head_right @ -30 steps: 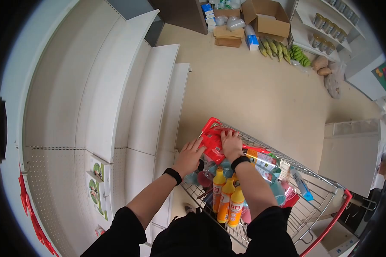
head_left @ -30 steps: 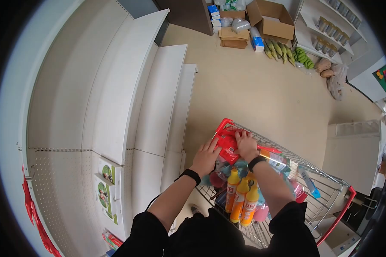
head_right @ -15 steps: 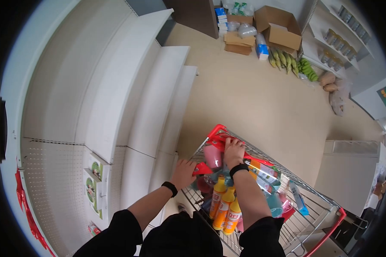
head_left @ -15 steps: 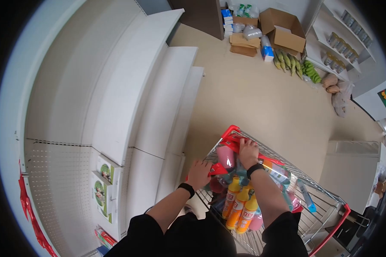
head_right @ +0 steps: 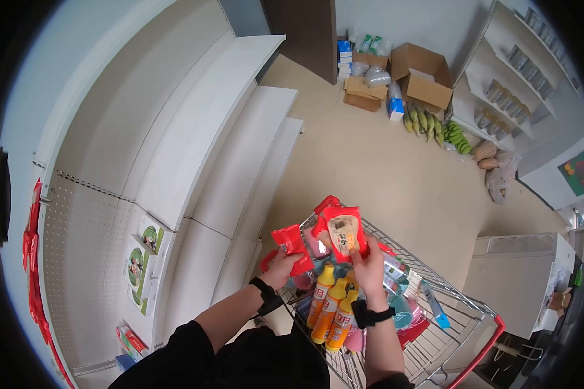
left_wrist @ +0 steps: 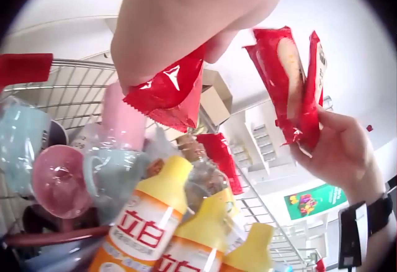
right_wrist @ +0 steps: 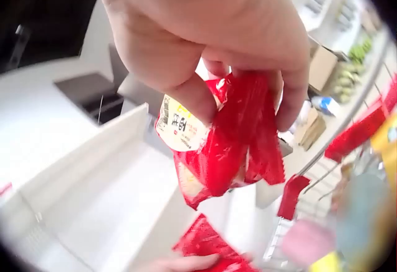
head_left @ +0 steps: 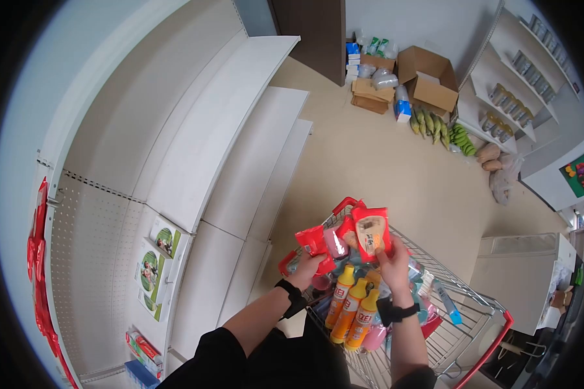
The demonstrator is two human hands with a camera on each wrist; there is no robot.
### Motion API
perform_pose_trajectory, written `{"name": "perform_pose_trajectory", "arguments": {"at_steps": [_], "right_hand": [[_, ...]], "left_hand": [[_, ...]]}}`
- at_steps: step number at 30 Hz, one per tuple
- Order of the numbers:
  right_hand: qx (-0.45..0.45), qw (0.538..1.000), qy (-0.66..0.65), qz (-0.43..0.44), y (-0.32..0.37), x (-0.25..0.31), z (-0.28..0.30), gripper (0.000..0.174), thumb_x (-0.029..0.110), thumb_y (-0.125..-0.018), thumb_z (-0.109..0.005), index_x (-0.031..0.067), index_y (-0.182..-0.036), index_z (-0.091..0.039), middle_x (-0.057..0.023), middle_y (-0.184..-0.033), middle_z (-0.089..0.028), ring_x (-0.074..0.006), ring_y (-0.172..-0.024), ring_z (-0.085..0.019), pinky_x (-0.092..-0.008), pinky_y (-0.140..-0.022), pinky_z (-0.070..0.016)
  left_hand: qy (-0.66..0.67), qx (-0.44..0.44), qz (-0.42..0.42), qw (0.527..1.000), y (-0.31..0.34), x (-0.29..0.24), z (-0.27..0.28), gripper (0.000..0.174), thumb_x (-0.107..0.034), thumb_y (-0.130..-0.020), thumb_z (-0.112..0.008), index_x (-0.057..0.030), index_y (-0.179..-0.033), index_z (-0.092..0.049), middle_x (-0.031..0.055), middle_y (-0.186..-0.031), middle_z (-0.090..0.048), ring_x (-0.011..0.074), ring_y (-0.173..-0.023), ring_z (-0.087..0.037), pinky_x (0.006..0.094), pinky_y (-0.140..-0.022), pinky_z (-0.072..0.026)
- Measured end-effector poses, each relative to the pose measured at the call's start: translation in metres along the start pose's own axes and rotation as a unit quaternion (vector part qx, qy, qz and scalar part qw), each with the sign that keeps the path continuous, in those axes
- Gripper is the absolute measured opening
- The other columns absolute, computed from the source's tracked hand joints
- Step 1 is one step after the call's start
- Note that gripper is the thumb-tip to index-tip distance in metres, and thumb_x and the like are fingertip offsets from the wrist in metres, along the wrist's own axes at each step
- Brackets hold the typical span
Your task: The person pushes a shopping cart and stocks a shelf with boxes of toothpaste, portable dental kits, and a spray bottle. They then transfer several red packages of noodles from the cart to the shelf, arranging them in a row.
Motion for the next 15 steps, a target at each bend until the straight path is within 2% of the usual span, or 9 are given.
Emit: {"name": "perform_pose_trajectory", "arguments": {"at_steps": [1,2,4,7,9,11,12,13,15], "right_hand": [[0.018,0.986,-0.167,0.005,0.007,-0.016,0.000,0.030,0.003,-0.091,-0.057,0.0059,-0.121,-0.055,-0.0088,-0.103,-0.068,-0.0173,-0.087,-0.067,-0.0303,-0.066,-0.0549],[0.016,0.987,-0.161,0.006,0.018,-0.012,0.004,0.030,0.003,-0.091,-0.057,0.0059,-0.121,-0.055,-0.0088,-0.103,-0.068,-0.0173,-0.087,-0.067,-0.0303,-0.066,-0.0549],[0.054,0.907,-0.395,-0.137,0.040,-0.018,-0.012,0.033,0.003,-0.092,-0.055,0.0045,-0.125,-0.052,-0.0062,-0.112,-0.065,-0.0191,-0.095,-0.066,-0.0335,-0.075,-0.0571],[0.056,0.907,-0.384,-0.167,0.054,-0.025,-0.025,0.033,0.005,-0.092,-0.054,0.0052,-0.126,-0.052,-0.0080,-0.109,-0.065,-0.0156,-0.091,-0.066,-0.0317,-0.073,-0.0581],[0.062,0.924,-0.352,-0.136,0.056,-0.009,-0.034,0.031,0.005,-0.092,-0.054,0.0046,-0.123,-0.054,-0.0074,-0.108,-0.065,-0.0147,-0.091,-0.065,-0.0303,-0.076,-0.0562],[0.075,0.940,-0.319,-0.098,0.056,0.004,-0.045,0.029,0.004,-0.092,-0.053,0.0040,-0.121,-0.056,-0.0068,-0.107,-0.064,-0.0138,-0.091,-0.064,-0.0288,-0.078,-0.0542],[0.069,0.979,-0.193,-0.001,0.052,0.015,-0.049,0.026,0.005,-0.091,-0.056,0.0032,-0.117,-0.059,-0.0064,-0.103,-0.062,-0.0144,-0.092,-0.060,-0.0273,-0.079,-0.0498],[0.061,0.991,-0.064,0.102,0.053,0.034,-0.057,0.024,0.006,-0.089,-0.058,0.0024,-0.113,-0.061,-0.0060,-0.100,-0.060,-0.0150,-0.093,-0.056,-0.0258,-0.080,-0.0453],[0.073,0.983,-0.056,0.160,0.070,0.093,-0.074,0.022,0.005,-0.087,-0.060,0.0021,-0.108,-0.063,-0.0063,-0.094,-0.056,-0.0147,-0.091,-0.052,-0.0267,-0.078,-0.0439]], "left_hand": [[0.003,0.005,0.000,1.000,0.003,-0.004,-0.014,0.042,-0.013,-0.090,-0.062,-0.0080,-0.128,-0.043,0.0089,-0.119,-0.060,0.0207,-0.107,-0.061,0.0359,-0.093,-0.0494],[0.105,0.055,0.017,0.993,0.006,-0.008,-0.037,0.044,-0.024,-0.095,-0.056,-0.0090,-0.133,-0.040,0.0098,-0.128,-0.055,0.0217,-0.115,-0.057,0.0379,-0.099,-0.0463],[0.224,0.180,0.087,0.954,0.030,-0.026,-0.084,0.062,-0.052,-0.100,-0.034,-0.0111,-0.146,-0.027,0.0106,-0.149,-0.038,0.0240,-0.135,-0.041,0.0428,-0.111,-0.0356],[0.287,0.275,0.075,0.915,0.061,-0.043,-0.111,0.070,-0.060,-0.097,-0.027,-0.0113,-0.147,-0.025,0.0099,-0.153,-0.032,0.0243,-0.139,-0.035,0.0436,-0.114,-0.0319],[0.332,0.291,0.069,0.895,0.077,-0.051,-0.103,0.067,-0.054,-0.098,-0.036,-0.0116,-0.148,-0.024,0.0095,-0.153,-0.030,0.0251,-0.140,-0.033,0.0442,-0.114,-0.0313],[0.280,0.246,0.007,0.928,0.092,-0.072,-0.087,0.059,-0.036,-0.099,-0.051,-0.0116,-0.146,-0.026,0.0103,-0.148,-0.037,0.0255,-0.136,-0.038,0.0437,-0.111,-0.0352],[0.209,0.208,-0.048,0.954,0.100,-0.087,-0.073,0.053,-0.022,-0.097,-0.056,-0.0115,-0.143,-0.032,0.0094,-0.141,-0.046,0.0241,-0.130,-0.046,0.0439,-0.108,-0.0402],[0.211,0.202,-0.067,0.954,0.111,-0.104,-0.066,0.053,-0.022,-0.097,-0.056,-0.0115,-0.143,-0.032,0.0094,-0.141,-0.046,0.0241,-0.130,-0.046,0.0439,-0.108,-0.0402],[0.161,0.139,-0.170,0.962,0.136,-0.147,-0.035,0.048,-0.005,-0.093,-0.057,-0.0085,-0.138,-0.037,0.0095,-0.132,-0.052,0.0218,-0.120,-0.055,0.0402,-0.099,-0.0482]]}}
Point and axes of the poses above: each hand's wrist, its own y-axis away from the middle knuckle, its own z-axis out of the back of the hand, x = y × z, the point moved 8 cm from there along -y, towards the middle knuckle
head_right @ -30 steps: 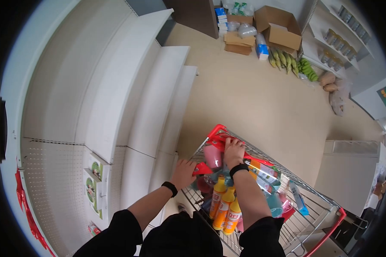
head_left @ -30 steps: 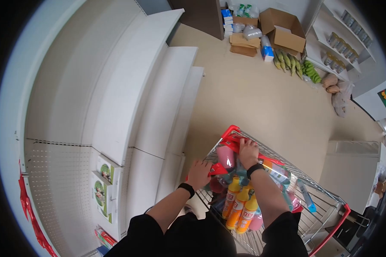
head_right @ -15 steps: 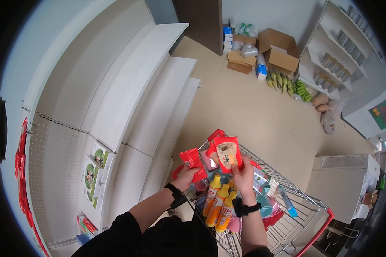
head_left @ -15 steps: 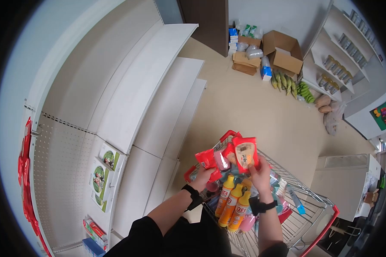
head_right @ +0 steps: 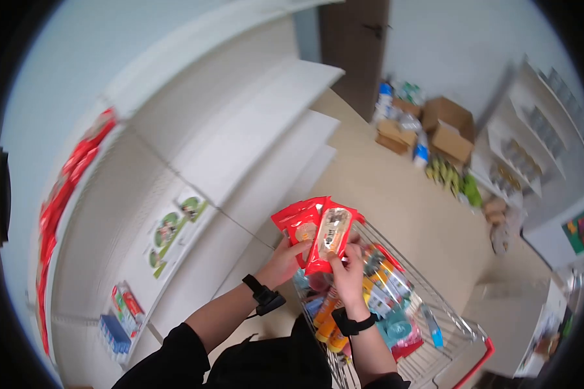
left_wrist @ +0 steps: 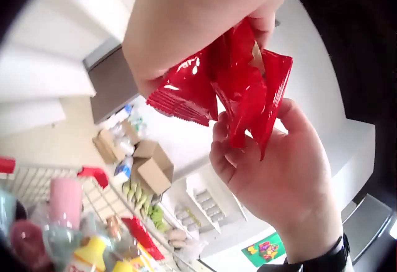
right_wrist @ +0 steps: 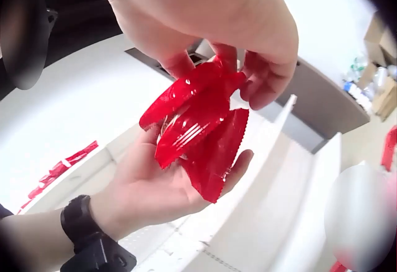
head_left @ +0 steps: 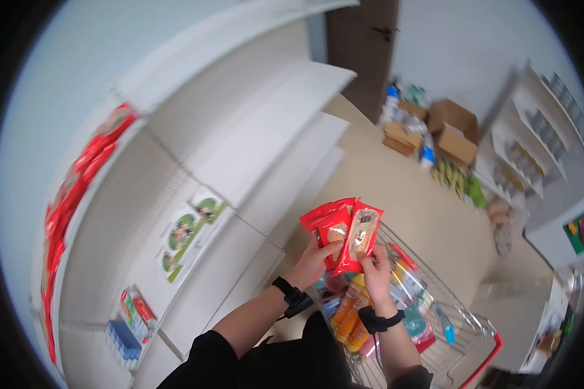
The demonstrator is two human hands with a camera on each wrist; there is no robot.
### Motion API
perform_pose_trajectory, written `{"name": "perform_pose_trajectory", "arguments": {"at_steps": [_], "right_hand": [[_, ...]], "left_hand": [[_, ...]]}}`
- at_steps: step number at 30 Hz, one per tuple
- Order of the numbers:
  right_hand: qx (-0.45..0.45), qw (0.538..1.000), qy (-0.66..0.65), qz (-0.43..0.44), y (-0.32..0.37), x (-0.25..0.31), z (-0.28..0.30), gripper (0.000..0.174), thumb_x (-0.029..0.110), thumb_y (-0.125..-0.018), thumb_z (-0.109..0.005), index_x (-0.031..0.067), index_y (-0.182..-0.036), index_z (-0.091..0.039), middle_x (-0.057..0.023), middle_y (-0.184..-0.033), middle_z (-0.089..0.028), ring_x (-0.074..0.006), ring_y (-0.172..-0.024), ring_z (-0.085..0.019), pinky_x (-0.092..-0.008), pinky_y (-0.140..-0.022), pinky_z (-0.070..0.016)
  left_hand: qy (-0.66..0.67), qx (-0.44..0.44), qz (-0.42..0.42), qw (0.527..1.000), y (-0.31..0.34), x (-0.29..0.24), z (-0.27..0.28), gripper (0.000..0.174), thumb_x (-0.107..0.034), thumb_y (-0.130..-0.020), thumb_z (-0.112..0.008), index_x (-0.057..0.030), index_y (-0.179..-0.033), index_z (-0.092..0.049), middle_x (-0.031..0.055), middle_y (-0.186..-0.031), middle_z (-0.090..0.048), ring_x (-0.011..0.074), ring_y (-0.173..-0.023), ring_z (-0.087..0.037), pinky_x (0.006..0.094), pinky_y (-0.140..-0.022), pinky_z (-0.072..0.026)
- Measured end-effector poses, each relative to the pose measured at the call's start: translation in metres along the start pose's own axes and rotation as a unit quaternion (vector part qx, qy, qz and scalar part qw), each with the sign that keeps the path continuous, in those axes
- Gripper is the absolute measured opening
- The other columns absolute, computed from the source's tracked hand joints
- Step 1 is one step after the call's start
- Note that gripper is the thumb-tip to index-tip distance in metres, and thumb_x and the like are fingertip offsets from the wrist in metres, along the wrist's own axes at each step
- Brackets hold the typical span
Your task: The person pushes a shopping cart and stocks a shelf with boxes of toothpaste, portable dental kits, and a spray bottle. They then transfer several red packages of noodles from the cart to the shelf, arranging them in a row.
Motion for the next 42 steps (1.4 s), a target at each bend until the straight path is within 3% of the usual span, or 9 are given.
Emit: {"name": "perform_pose_trajectory", "arguments": {"at_steps": [2,8,10,17,28,31,35,39,42], "right_hand": [[0.008,0.994,-0.104,0.042,-0.007,0.044,-0.031,0.023,0.004,-0.088,-0.059,0.0025,-0.111,-0.061,-0.0054,-0.099,-0.059,-0.0133,-0.094,-0.054,-0.0267,-0.082,-0.0449],[0.136,0.937,-0.308,0.093,0.026,0.216,-0.135,0.029,0.006,-0.095,-0.055,-0.0012,-0.123,-0.053,-0.0073,-0.116,-0.062,-0.0106,-0.100,-0.059,-0.0259,-0.090,-0.0464],[0.229,0.906,-0.337,0.118,0.051,0.279,-0.175,0.031,0.007,-0.095,-0.055,-0.0018,-0.125,-0.052,-0.0085,-0.118,-0.062,-0.0105,-0.099,-0.059,-0.0258,-0.090,-0.0465],[0.387,0.861,-0.273,0.184,0.104,0.457,-0.299,0.027,0.012,-0.091,-0.063,-0.0050,-0.113,-0.059,-0.0080,-0.100,-0.068,-0.0105,-0.088,-0.063,-0.0233,-0.077,-0.0487],[0.433,0.868,0.034,0.240,0.149,0.512,-0.510,0.048,0.009,-0.083,-0.070,-0.0033,-0.123,-0.048,-0.0216,-0.097,-0.067,-0.0235,-0.082,-0.070,-0.0338,-0.072,-0.0576],[0.301,0.791,0.254,0.468,0.160,0.516,-0.523,0.035,0.010,-0.080,-0.064,0.0002,-0.113,-0.056,-0.0253,-0.101,-0.065,-0.0401,-0.098,-0.064,-0.0447,-0.085,-0.0539],[0.240,0.708,0.352,0.563,0.193,0.530,-0.503,0.023,0.014,-0.084,-0.063,0.0038,-0.105,-0.063,-0.0179,-0.115,-0.061,-0.0338,-0.107,-0.060,-0.0440,-0.084,-0.0528],[0.518,0.693,-0.078,0.496,0.255,0.565,-0.467,0.050,0.028,-0.082,-0.072,0.0069,-0.124,-0.057,-0.0125,-0.125,-0.057,-0.0273,-0.109,-0.058,-0.0394,-0.089,-0.0505],[0.536,0.629,-0.066,0.559,0.284,0.563,-0.462,0.063,0.030,-0.080,-0.073,0.0094,-0.134,-0.048,-0.0190,-0.124,-0.054,-0.0323,-0.115,-0.056,-0.0388,-0.094,-0.0478]], "left_hand": [[-0.062,-0.035,-0.084,0.994,0.025,-0.060,0.001,0.041,-0.006,-0.088,-0.064,-0.0038,-0.125,-0.047,0.0056,-0.100,-0.063,0.0126,-0.086,-0.063,0.0272,-0.074,-0.0534],[-0.225,-0.142,-0.339,0.902,0.190,-0.250,-0.038,0.046,-0.003,-0.082,-0.071,0.0002,-0.122,-0.050,0.0090,-0.116,-0.062,0.0147,-0.106,-0.060,0.0327,-0.091,-0.0503],[-0.408,-0.158,-0.411,0.800,0.257,-0.303,-0.055,0.043,-0.002,-0.081,-0.071,0.0005,-0.120,-0.051,0.0093,-0.114,-0.063,0.0153,-0.103,-0.061,0.0329,-0.090,-0.0509],[-0.257,-0.315,-0.560,0.722,0.443,-0.443,-0.021,0.036,-0.012,-0.083,-0.069,0.0056,-0.111,-0.056,0.0121,-0.103,-0.067,0.0167,-0.090,-0.066,0.0308,-0.078,-0.0538],[-0.051,-0.374,-0.536,0.755,0.642,-0.458,0.056,0.043,-0.026,-0.094,-0.056,-0.0015,-0.127,-0.048,0.0150,-0.117,-0.062,0.0262,-0.104,-0.065,0.0439,-0.086,-0.0576],[-0.079,-0.421,-0.518,0.740,0.660,-0.453,0.063,0.042,-0.026,-0.094,-0.057,-0.0005,-0.126,-0.048,0.0150,-0.119,-0.061,0.0250,-0.104,-0.065,0.0413,-0.086,-0.0579],[-0.118,-0.418,-0.514,0.740,0.664,-0.454,0.052,0.045,-0.023,-0.090,-0.062,0.0058,-0.122,-0.049,0.0165,-0.111,-0.064,0.0234,-0.095,-0.068,0.0357,-0.080,-0.0593],[-0.164,-0.409,-0.491,0.751,0.633,-0.465,0.040,0.045,-0.024,-0.092,-0.062,0.0060,-0.123,-0.049,0.0171,-0.112,-0.063,0.0233,-0.097,-0.068,0.0351,-0.078,-0.0594],[-0.214,-0.387,-0.481,0.757,0.607,-0.481,0.043,0.044,-0.025,-0.093,-0.061,0.0051,-0.123,-0.049,0.0169,-0.113,-0.063,0.0227,-0.098,-0.067,0.0354,-0.078,-0.0594]]}}
Point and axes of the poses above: each hand's wrist, its own y-axis away from the middle knuckle, its own z-axis out of the back of the hand, x = y × z, the point moved 8 cm from there along -y, towards the middle knuckle
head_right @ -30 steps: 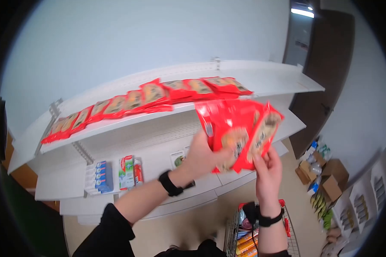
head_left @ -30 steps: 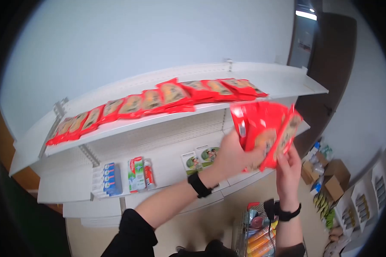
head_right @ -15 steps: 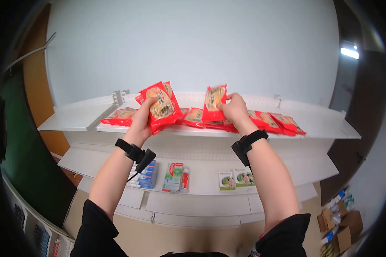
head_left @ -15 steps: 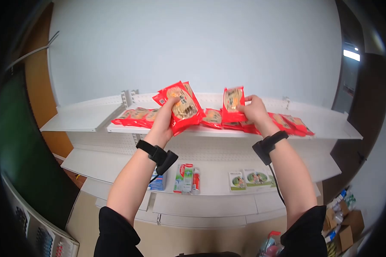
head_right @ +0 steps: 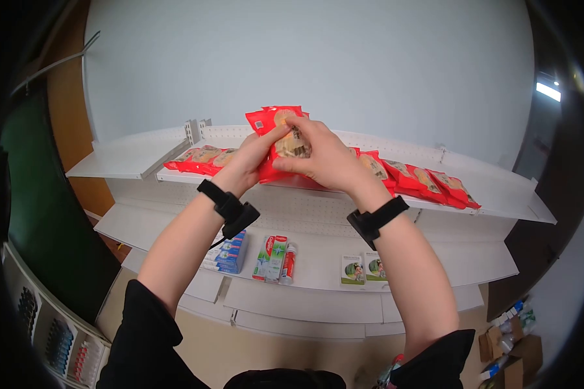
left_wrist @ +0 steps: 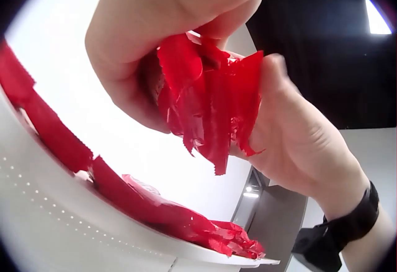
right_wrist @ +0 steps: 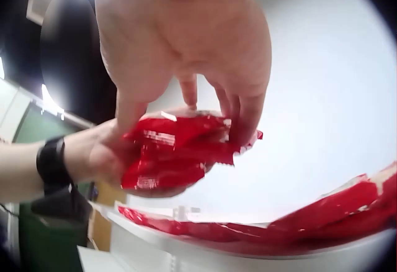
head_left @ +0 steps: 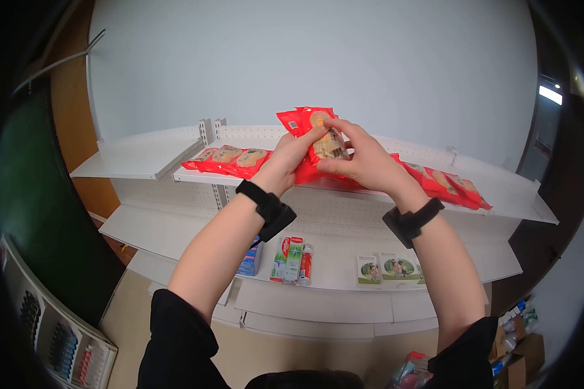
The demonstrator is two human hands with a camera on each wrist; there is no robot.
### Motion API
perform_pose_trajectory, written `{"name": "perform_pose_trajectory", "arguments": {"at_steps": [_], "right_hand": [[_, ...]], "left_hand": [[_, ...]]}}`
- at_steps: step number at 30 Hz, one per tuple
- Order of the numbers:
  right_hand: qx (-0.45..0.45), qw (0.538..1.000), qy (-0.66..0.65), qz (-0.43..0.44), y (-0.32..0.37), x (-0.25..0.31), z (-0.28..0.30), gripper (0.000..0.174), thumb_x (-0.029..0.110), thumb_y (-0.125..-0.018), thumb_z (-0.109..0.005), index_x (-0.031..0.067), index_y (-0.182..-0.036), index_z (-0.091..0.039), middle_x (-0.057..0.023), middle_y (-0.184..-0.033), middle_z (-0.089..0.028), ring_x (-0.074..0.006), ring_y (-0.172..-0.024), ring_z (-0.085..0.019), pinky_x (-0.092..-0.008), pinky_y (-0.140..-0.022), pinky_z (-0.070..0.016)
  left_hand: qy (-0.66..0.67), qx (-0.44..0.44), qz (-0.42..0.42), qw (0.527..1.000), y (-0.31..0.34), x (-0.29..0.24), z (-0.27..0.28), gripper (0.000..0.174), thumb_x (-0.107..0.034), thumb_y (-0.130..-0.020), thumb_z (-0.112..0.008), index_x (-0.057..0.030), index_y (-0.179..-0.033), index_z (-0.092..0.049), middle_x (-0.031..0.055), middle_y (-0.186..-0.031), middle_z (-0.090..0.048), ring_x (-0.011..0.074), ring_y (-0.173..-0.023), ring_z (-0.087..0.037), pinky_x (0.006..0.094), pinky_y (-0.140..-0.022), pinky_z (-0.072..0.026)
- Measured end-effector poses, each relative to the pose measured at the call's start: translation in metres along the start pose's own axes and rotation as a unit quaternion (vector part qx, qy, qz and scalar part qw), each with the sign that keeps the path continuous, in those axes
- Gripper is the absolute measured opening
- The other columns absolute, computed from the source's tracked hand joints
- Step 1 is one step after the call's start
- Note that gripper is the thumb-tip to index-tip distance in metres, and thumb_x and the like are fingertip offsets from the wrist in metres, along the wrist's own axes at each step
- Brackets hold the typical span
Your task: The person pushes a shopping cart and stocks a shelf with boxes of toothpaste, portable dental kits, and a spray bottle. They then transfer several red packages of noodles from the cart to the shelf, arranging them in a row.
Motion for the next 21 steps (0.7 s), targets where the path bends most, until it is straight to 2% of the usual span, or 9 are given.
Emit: {"name": "perform_pose_trajectory", "arguments": {"at_steps": [1,4,8,11,14,16,18,20,21], "right_hand": [[-0.001,1.000,0.000,-0.004,0.002,-0.001,-0.001,0.063,0.030,-0.080,-0.073,0.0094,-0.134,-0.048,-0.0190,-0.124,-0.054,-0.0323,-0.115,-0.056,-0.0388,-0.094,-0.0478],[-0.040,0.997,0.070,-0.001,0.004,-0.003,0.006,0.069,0.031,-0.080,-0.073,0.0078,-0.137,-0.043,-0.0208,-0.128,-0.052,-0.0320,-0.120,-0.053,-0.0389,-0.097,-0.0463],[-0.083,0.990,-0.073,-0.091,0.005,-0.035,0.012,0.067,0.027,-0.078,-0.074,0.0055,-0.135,-0.046,-0.0205,-0.128,-0.051,-0.0297,-0.118,-0.055,-0.0382,-0.095,-0.0470],[-0.106,0.976,-0.139,-0.128,0.002,-0.051,0.013,0.062,0.024,-0.077,-0.073,0.0026,-0.130,-0.050,-0.0187,-0.122,-0.054,-0.0269,-0.112,-0.058,-0.0368,-0.092,-0.0489],[-0.134,0.965,-0.155,-0.167,-0.001,-0.050,0.014,0.057,0.024,-0.076,-0.072,-0.0017,-0.123,-0.055,-0.0179,-0.113,-0.060,-0.0257,-0.103,-0.063,-0.0354,-0.087,-0.0506],[-0.144,0.960,-0.146,-0.193,-0.001,-0.054,0.012,0.055,0.024,-0.075,-0.072,-0.0037,-0.119,-0.058,-0.0184,-0.109,-0.063,-0.0259,-0.098,-0.065,-0.0346,-0.085,-0.0514],[-0.140,0.969,0.007,-0.204,-0.005,-0.064,0.008,0.054,0.028,-0.073,-0.072,-0.0053,-0.114,-0.060,-0.0211,-0.101,-0.067,-0.0290,-0.095,-0.067,-0.0360,-0.085,-0.0514],[-0.106,0.966,0.049,-0.229,-0.007,-0.078,-0.004,0.053,0.030,-0.073,-0.071,-0.0047,-0.112,-0.062,-0.0229,-0.101,-0.067,-0.0302,-0.096,-0.066,-0.0367,-0.086,-0.0511],[-0.073,0.960,0.090,-0.253,-0.006,-0.088,-0.011,0.052,0.033,-0.073,-0.070,-0.0041,-0.109,-0.063,-0.0246,-0.101,-0.068,-0.0315,-0.098,-0.066,-0.0373,-0.086,-0.0509]], "left_hand": [[-0.005,0.014,0.024,1.000,-0.004,0.004,-0.008,0.042,-0.031,-0.098,-0.055,-0.0025,-0.128,-0.048,0.0134,-0.118,-0.061,0.0209,-0.103,-0.065,0.0353,-0.082,-0.0582],[0.027,0.030,0.045,0.998,-0.007,0.010,-0.025,0.045,-0.038,-0.100,-0.049,-0.0039,-0.130,-0.047,0.0125,-0.122,-0.060,0.0212,-0.107,-0.063,0.0376,-0.088,-0.0561],[0.083,0.063,0.078,0.991,-0.008,0.013,-0.034,0.048,-0.043,-0.101,-0.043,-0.0048,-0.131,-0.045,0.0119,-0.125,-0.058,0.0225,-0.110,-0.062,0.0396,-0.092,-0.0540],[0.090,0.049,0.085,0.991,-0.014,0.011,-0.029,0.042,-0.035,-0.103,-0.040,-0.0017,-0.127,-0.047,0.0128,-0.119,-0.061,0.0251,-0.109,-0.062,0.0413,-0.093,-0.0531],[0.059,0.040,0.119,0.990,-0.025,0.012,-0.014,0.036,-0.025,-0.100,-0.042,0.0006,-0.125,-0.047,0.0155,-0.117,-0.060,0.0253,-0.102,-0.064,0.0405,-0.086,-0.0561],[-0.093,-0.029,0.128,0.987,-0.036,0.012,0.011,0.031,-0.011,-0.094,-0.049,-0.0012,-0.123,-0.050,0.0191,-0.113,-0.061,0.0265,-0.098,-0.066,0.0401,-0.085,-0.0567],[-0.152,-0.031,0.114,0.981,-0.042,0.010,0.026,0.037,-0.010,-0.091,-0.052,-0.0002,-0.126,-0.049,0.0201,-0.111,-0.061,0.0270,-0.096,-0.066,0.0383,-0.081,-0.0571],[-0.211,-0.034,0.101,0.972,-0.037,0.006,0.028,0.043,-0.009,-0.088,-0.056,0.0008,-0.129,-0.047,0.0212,-0.109,-0.061,0.0276,-0.094,-0.066,0.0365,-0.077,-0.0574],[-0.303,-0.082,0.092,0.945,-0.032,0.004,0.036,0.051,-0.013,-0.086,-0.060,0.0014,-0.133,-0.045,0.0213,-0.111,-0.061,0.0275,-0.095,-0.066,0.0362,-0.078,-0.0559]]}}
Point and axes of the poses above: each hand's wrist, its own y-axis away from the middle knuckle, its own z-axis out of the back of the hand, x = y × z, the point moved 8 cm from there along -y, towards the middle knuckle
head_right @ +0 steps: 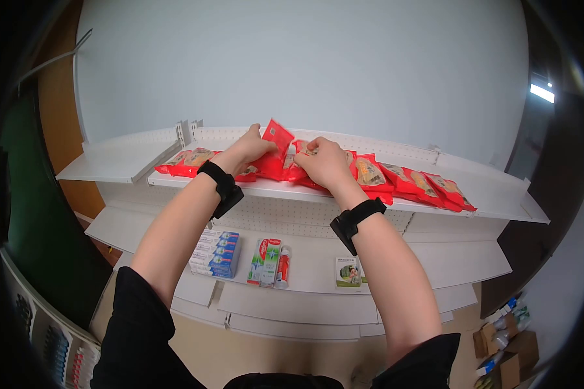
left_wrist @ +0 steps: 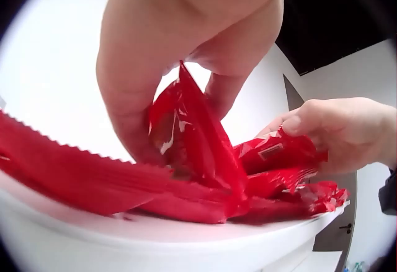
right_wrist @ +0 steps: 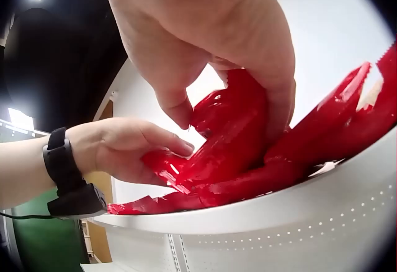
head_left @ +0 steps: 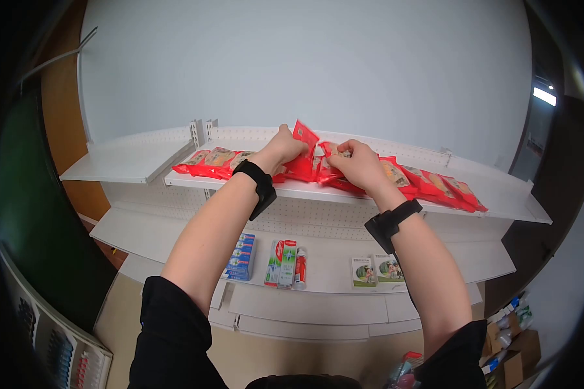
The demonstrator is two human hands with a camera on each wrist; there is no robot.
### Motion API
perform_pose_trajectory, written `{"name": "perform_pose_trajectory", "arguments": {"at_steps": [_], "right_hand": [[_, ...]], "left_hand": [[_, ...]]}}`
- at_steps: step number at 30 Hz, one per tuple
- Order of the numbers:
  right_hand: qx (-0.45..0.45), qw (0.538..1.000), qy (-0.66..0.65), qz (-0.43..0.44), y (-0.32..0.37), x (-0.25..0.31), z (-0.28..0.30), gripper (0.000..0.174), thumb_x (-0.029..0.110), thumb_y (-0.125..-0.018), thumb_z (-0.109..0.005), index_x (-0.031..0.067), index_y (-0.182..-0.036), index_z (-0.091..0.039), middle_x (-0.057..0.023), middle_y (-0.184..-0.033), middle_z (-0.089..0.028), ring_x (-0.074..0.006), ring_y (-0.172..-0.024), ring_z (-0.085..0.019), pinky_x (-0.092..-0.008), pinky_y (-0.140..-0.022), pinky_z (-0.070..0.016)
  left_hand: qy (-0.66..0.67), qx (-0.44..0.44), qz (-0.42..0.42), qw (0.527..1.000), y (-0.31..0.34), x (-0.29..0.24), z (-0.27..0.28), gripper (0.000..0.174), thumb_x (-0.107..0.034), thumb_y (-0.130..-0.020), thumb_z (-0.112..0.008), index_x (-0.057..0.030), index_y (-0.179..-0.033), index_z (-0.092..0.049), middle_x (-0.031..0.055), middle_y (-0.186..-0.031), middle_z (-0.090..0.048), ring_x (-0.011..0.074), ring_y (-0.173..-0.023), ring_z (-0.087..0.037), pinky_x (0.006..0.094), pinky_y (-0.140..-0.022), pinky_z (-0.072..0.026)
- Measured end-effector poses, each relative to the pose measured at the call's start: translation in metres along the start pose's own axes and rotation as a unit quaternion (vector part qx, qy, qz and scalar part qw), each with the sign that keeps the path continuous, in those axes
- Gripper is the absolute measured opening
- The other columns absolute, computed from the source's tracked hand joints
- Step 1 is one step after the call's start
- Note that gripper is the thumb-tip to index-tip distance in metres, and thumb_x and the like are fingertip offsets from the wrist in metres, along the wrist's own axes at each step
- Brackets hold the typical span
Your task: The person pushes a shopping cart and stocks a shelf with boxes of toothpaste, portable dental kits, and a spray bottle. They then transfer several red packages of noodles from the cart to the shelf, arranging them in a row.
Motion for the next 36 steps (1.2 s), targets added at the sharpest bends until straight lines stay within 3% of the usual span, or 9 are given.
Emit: {"name": "perform_pose_trajectory", "arguments": {"at_steps": [4,11,13,22,24,29,31,34,36], "right_hand": [[0.008,1.000,-0.011,-0.005,0.003,-0.005,-0.003,0.051,0.035,-0.074,-0.069,-0.0033,-0.107,-0.063,-0.0238,-0.100,-0.068,-0.0322,-0.098,-0.066,-0.0388,-0.086,-0.0505],[-0.022,0.996,-0.090,-0.006,0.003,-0.015,0.002,0.042,0.033,-0.083,-0.066,-0.0027,-0.104,-0.063,-0.0211,-0.096,-0.068,-0.0273,-0.091,-0.067,-0.0350,-0.080,-0.0512],[-0.025,0.996,-0.083,0.007,0.003,-0.020,0.001,0.042,0.034,-0.083,-0.066,-0.0031,-0.104,-0.062,-0.0208,-0.096,-0.068,-0.0276,-0.091,-0.067,-0.0352,-0.081,-0.0510],[-0.018,0.996,-0.087,0.020,0.004,-0.025,0.000,0.047,0.036,-0.084,-0.066,-0.0034,-0.109,-0.062,-0.0226,-0.103,-0.066,-0.0300,-0.096,-0.065,-0.0368,-0.084,-0.0495],[-0.016,0.996,-0.085,0.018,0.005,-0.024,0.000,0.047,0.036,-0.083,-0.066,-0.0035,-0.109,-0.062,-0.0221,-0.103,-0.067,-0.0304,-0.096,-0.065,-0.0371,-0.084,-0.0495],[-0.007,0.996,-0.093,0.014,0.006,-0.025,0.000,0.046,0.035,-0.083,-0.066,-0.0037,-0.108,-0.062,-0.0215,-0.102,-0.067,-0.0311,-0.095,-0.065,-0.0378,-0.084,-0.0492],[-0.015,0.996,-0.079,0.030,0.006,-0.025,-0.001,0.040,0.031,-0.087,-0.065,-0.0033,-0.107,-0.061,-0.0092,-0.096,-0.065,-0.0139,-0.086,-0.059,-0.0268,-0.077,-0.0462],[-0.017,0.995,-0.095,0.025,0.006,-0.025,0.000,0.047,0.035,-0.083,-0.066,-0.0045,-0.107,-0.061,-0.0224,-0.102,-0.066,-0.0312,-0.096,-0.065,-0.0375,-0.085,-0.0490],[-0.019,0.995,-0.093,0.029,0.007,-0.024,0.003,0.046,0.034,-0.083,-0.066,-0.0043,-0.107,-0.061,-0.0221,-0.102,-0.067,-0.0310,-0.096,-0.065,-0.0375,-0.085,-0.0490]], "left_hand": [[-0.307,-0.047,-0.080,0.947,-0.022,0.012,0.018,0.071,-0.025,-0.080,-0.070,0.0010,-0.140,-0.041,0.0220,-0.116,-0.061,0.0272,-0.102,-0.063,0.0358,-0.086,-0.0500],[-0.274,0.114,-0.110,0.949,-0.002,0.021,0.010,0.063,-0.031,-0.077,-0.074,-0.0045,-0.131,-0.054,0.0204,-0.121,-0.060,0.0274,-0.111,-0.058,0.0345,-0.095,-0.0443],[-0.335,0.181,-0.199,0.903,0.011,0.017,-0.007,0.057,-0.034,-0.078,-0.074,-0.0077,-0.127,-0.058,0.0169,-0.124,-0.060,0.0275,-0.111,-0.059,0.0352,-0.096,-0.0446],[-0.530,0.059,-0.303,0.790,0.031,0.010,-0.020,0.042,-0.019,-0.080,-0.069,-0.0180,-0.121,-0.061,0.0142,-0.124,-0.058,0.0324,-0.107,-0.059,0.0406,-0.091,-0.0492],[-0.548,-0.024,-0.438,0.712,0.047,-0.007,-0.024,0.033,-0.016,-0.080,-0.067,-0.0190,-0.112,-0.063,0.0095,-0.115,-0.059,0.0279,-0.105,-0.059,0.0396,-0.086,-0.0504],[-0.604,-0.052,-0.511,0.609,0.055,-0.006,-0.037,0.020,-0.016,-0.080,-0.064,-0.0197,-0.099,-0.065,0.0065,-0.111,-0.059,0.0231,-0.103,-0.059,0.0366,-0.082,-0.0502],[-0.613,-0.061,-0.522,0.590,0.058,-0.007,-0.039,0.017,-0.016,-0.080,-0.064,-0.0200,-0.096,-0.065,0.0061,-0.112,-0.058,0.0221,-0.102,-0.059,0.0355,-0.081,-0.0500],[-0.624,-0.025,-0.481,0.615,0.058,-0.006,-0.040,0.016,-0.016,-0.080,-0.064,-0.0188,-0.096,-0.066,0.0054,-0.113,-0.058,0.0222,-0.103,-0.059,0.0367,-0.082,-0.0501],[-0.617,-0.009,-0.475,0.628,0.065,-0.009,-0.037,0.022,-0.017,-0.083,-0.060,-0.0182,-0.104,-0.065,0.0078,-0.114,-0.059,0.0232,-0.105,-0.059,0.0384,-0.085,-0.0505]]}}
Point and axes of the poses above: each hand's wrist, its own y-axis away from the middle knuckle, its own z-axis out of the back of the hand, x = y × z, the point moved 8 cm from there along -y, towards the middle knuckle
